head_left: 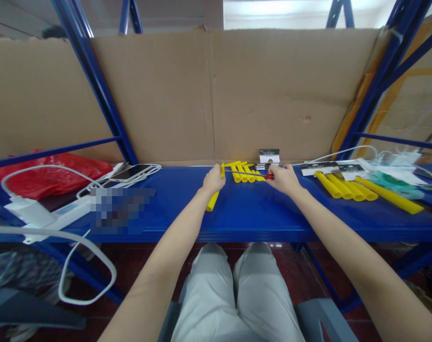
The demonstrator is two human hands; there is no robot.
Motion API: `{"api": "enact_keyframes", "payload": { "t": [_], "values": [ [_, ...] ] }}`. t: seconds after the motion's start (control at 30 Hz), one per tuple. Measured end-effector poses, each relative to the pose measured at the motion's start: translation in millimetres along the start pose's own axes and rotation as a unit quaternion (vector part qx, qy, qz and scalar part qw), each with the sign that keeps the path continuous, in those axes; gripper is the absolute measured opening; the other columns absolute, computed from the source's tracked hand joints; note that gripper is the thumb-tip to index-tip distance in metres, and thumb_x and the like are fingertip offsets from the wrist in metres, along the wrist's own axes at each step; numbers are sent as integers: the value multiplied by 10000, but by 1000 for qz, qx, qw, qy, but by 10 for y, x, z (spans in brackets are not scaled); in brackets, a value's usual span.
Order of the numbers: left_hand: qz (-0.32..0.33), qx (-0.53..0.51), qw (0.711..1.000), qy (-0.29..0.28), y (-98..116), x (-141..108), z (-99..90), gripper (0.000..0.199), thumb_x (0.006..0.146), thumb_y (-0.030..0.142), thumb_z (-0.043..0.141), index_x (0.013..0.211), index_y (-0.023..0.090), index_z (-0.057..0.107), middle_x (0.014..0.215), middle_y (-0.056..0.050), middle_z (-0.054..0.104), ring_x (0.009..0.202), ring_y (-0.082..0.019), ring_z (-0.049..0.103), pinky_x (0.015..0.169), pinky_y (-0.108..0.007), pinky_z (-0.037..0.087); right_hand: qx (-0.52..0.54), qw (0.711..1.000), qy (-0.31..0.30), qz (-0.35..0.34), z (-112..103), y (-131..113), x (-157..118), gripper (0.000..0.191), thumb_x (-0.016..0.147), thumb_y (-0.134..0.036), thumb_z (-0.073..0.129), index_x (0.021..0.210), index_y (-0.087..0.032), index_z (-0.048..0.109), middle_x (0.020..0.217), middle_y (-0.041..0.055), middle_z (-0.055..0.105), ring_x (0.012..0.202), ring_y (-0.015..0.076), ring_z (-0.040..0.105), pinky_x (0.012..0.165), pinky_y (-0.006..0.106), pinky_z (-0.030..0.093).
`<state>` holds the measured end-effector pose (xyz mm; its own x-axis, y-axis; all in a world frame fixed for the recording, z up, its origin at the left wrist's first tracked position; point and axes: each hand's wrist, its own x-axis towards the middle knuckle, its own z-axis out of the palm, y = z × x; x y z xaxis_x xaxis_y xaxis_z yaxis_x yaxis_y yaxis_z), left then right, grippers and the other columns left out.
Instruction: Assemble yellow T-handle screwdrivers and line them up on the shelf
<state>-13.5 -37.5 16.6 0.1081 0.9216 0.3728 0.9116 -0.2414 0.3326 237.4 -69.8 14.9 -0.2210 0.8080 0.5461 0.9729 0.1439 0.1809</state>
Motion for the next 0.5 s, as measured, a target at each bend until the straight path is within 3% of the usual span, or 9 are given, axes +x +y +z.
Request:
{"api": "enact_keyframes", "payload": {
  "t": [0.2, 0.5],
  "values": [
    [3, 6, 1000, 0, 10, -4, -5, 225, 847, 201, 519, 1068, 176, 480, 1167, -156, 630, 1102, -276, 606, 893, -365, 467, 11, 1000, -11, 3, -33, -14, -20, 205, 800, -263, 457, 930, -172, 587, 870, 100, 710, 714, 223, 583, 714, 331, 216],
    [-4, 1, 1000, -3, 9, -9, -16, 235, 852, 208, 522, 1080, 185, 474, 1188, -161, 623, 1106, -280, 608, 891, -368, 470, 34, 999, -2, -25, 16, 30, -8, 148, 767, -265, 486, 844, -185, 584, 860, 90, 702, 740, 218, 587, 764, 344, 241]
  ]
}}
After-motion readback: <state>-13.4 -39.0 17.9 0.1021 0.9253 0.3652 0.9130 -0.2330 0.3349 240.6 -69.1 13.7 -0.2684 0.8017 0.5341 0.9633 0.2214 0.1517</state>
